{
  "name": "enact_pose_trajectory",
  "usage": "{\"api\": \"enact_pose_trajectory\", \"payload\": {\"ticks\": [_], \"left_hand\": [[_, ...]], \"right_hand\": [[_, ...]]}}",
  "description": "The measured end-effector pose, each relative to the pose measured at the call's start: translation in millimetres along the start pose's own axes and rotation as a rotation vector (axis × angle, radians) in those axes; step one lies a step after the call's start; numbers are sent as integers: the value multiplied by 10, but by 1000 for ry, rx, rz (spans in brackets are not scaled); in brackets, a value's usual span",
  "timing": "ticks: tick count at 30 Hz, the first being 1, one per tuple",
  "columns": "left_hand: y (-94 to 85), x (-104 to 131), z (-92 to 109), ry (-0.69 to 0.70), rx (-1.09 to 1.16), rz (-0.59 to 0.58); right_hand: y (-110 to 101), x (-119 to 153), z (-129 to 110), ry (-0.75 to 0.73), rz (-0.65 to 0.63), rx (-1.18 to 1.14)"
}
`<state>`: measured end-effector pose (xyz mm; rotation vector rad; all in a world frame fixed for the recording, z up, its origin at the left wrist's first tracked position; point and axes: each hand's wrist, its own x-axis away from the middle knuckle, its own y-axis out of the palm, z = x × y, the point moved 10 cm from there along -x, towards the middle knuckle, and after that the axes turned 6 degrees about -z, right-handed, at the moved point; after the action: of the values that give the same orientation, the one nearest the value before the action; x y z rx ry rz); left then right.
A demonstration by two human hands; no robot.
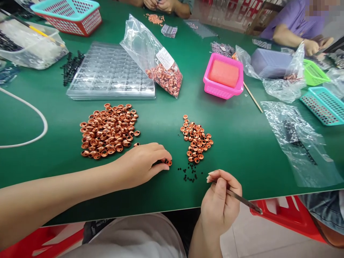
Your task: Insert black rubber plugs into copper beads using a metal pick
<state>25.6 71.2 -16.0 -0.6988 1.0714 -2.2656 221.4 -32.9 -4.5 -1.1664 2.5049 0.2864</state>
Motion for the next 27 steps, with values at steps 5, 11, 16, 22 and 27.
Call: {"api": "enact_pose_trajectory", "payload": {"ticks": [5, 11, 16, 22, 27], "left_hand": [[-24, -9, 20, 82, -6, 90], [-30, 55, 97, 188, 85, 208], [28, 59, 166, 240, 173, 195], [48, 72, 205, 221, 268, 161], [77, 96, 264, 248, 282, 129]], "right_hand": [[8, 19, 32, 66, -18, 67], [-108, -19, -12, 113, -178, 458], [-297, -13, 31, 183, -291, 604], [-186, 54, 5, 192, -384, 365], [-5, 71, 2, 203, -365, 166]]}}
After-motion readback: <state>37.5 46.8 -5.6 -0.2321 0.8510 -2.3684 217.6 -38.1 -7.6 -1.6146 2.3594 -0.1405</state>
